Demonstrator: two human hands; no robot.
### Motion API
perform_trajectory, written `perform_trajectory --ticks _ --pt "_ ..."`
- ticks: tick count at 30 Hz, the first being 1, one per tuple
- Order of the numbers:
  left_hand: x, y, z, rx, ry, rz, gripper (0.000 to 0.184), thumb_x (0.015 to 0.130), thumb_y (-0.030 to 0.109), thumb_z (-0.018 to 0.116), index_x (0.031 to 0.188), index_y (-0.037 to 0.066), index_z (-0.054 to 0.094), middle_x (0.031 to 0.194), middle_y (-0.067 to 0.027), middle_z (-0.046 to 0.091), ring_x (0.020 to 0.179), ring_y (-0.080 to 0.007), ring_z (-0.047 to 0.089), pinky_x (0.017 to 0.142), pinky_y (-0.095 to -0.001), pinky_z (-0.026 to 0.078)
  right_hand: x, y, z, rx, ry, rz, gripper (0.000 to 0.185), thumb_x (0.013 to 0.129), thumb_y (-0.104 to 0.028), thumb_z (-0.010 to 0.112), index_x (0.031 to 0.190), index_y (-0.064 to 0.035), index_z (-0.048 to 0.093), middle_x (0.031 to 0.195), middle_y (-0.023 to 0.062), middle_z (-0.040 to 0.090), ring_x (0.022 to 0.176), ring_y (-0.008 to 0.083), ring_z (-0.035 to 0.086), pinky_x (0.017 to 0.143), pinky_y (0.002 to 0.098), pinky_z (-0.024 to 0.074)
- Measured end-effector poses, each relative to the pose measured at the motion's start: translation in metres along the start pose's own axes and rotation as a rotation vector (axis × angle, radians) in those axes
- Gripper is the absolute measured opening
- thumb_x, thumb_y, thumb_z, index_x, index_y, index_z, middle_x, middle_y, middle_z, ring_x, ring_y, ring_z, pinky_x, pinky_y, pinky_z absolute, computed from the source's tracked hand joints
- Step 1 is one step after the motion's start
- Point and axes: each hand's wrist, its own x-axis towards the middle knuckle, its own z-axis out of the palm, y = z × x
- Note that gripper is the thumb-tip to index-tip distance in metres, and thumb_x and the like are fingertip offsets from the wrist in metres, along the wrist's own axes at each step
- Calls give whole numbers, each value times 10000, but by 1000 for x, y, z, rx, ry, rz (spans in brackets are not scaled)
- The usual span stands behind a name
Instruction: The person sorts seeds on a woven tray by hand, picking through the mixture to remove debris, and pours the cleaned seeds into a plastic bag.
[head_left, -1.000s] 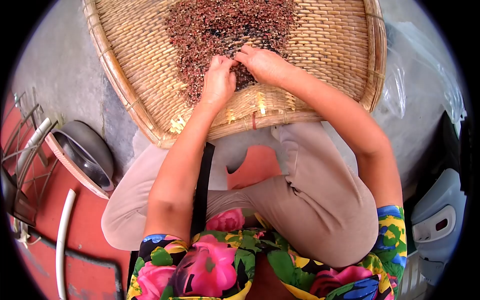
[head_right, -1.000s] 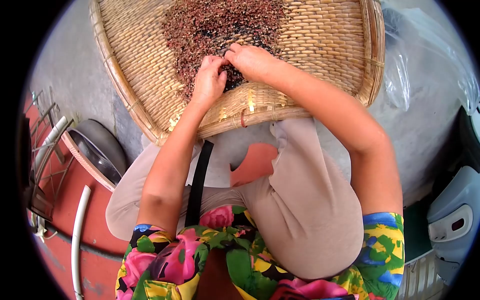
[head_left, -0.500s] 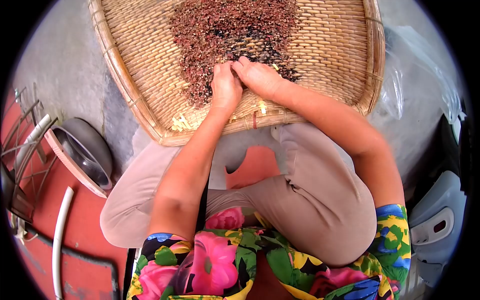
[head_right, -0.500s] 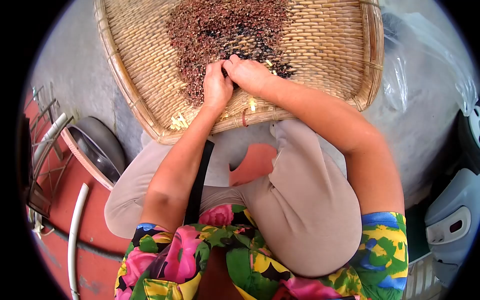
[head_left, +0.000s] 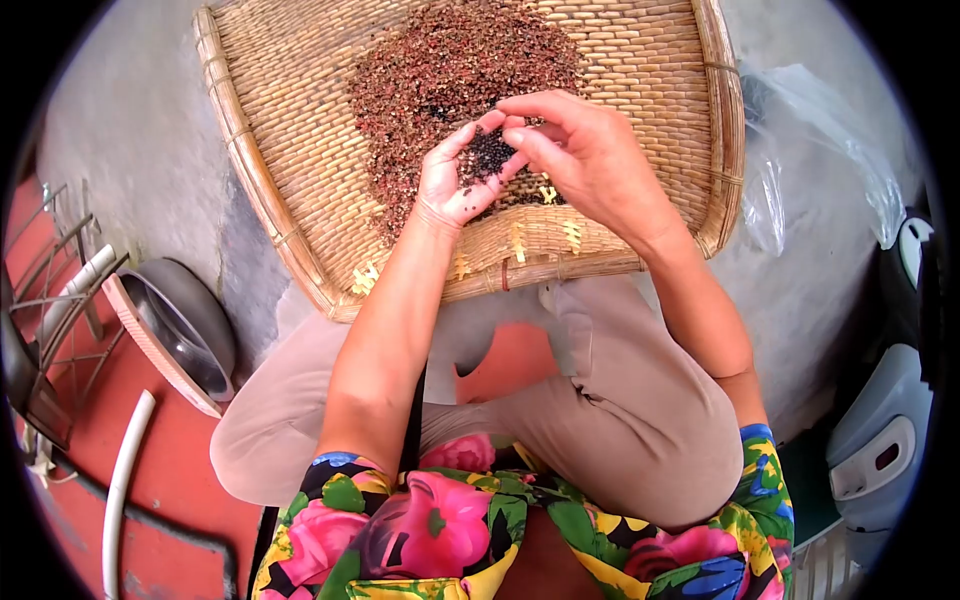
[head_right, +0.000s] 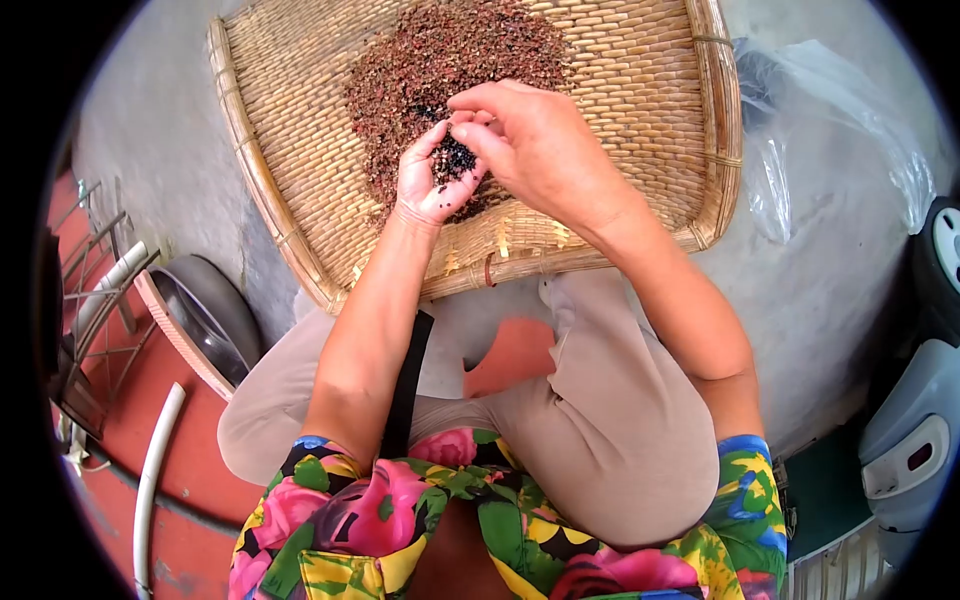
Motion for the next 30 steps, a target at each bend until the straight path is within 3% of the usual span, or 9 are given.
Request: perform_trajectory --ticks 2,4,5,9,14,16,17,21,30 --pt "10 -16 51 -53 -114 12 340 927 218 455 1159 -16 544 1214 -219 529 1192 -384 464 1031 -503 391 -5 -3 -31 234 302 16 167 875 -103 602 993 8 643 876 91 665 759 134 649 646 229 526" --pt "21 -27 86 -116 -225 -24 382 920 232 467 1195 -25 532 1276 -239 485 1253 -415 389 1074 -512 323 -12 4 -51 288 431 10 142 898 -85 575 966 17 647 891 59 658 757 68 618 638 196 519" --pt "26 -32 100 -66 -287 -30 427 908 219 472 1265 -16 480 1329 -239 442 1311 -417 304 1118 -528 217 -19 0 -57 280 493 -46 120 879 -58 596 962 11 649 881 55 640 747 73 598 628 199 510" --pt "44 -53 152 108 -417 -42 431 913 216 452 1306 37 466 1394 -188 383 1349 -374 257 1120 -514 215 -31 -8 -68 113 689 -349 97 804 9 663 898 -6 645 844 46 597 731 88 577 610 212 489" --pt "62 -75 165 101 -514 27 410 921 187 450 1299 28 463 1364 -183 425 1309 -365 338 1111 -479 269 -35 -17 -79 118 727 -403 157 756 46 682 894 -17 643 845 56 606 716 116 585 608 226 491" --pt "63 -82 169 18 -487 -27 425 931 226 452 1305 24 450 1359 -185 427 1300 -367 348 1097 -474 297 -36 -14 -82 -52 753 -487 210 741 65 674 927 -26 645 845 53 609 730 146 594 605 244 488" --pt "65 -86 170 122 -490 31 442 954 255 357 1330 36 437 1393 -179 389 1342 -374 263 1125 -481 185 -38 -13 -83 -165 727 -509 255 730 66 666 961 -40 647 840 64 608 740 193 600 609 269 490" --pt "64 -101 182 213 -372 103 512 963 310 300 1387 26 340 1419 -189 343 1353 -378 233 1130 -471 183 -42 -24 -80 -304 619 -435 266 711 -14 693 970 -46 646 825 83 585 725 250 592 621 324 500" --pt "68 -109 187 298 -332 154 499 965 274 295 1377 -5 335 1407 -208 349 1341 -395 250 1127 -477 204 -39 -23 -81 -361 589 -412 259 678 -57 722 921 -61 635 802 81 576 692 244 598 588 327 491"
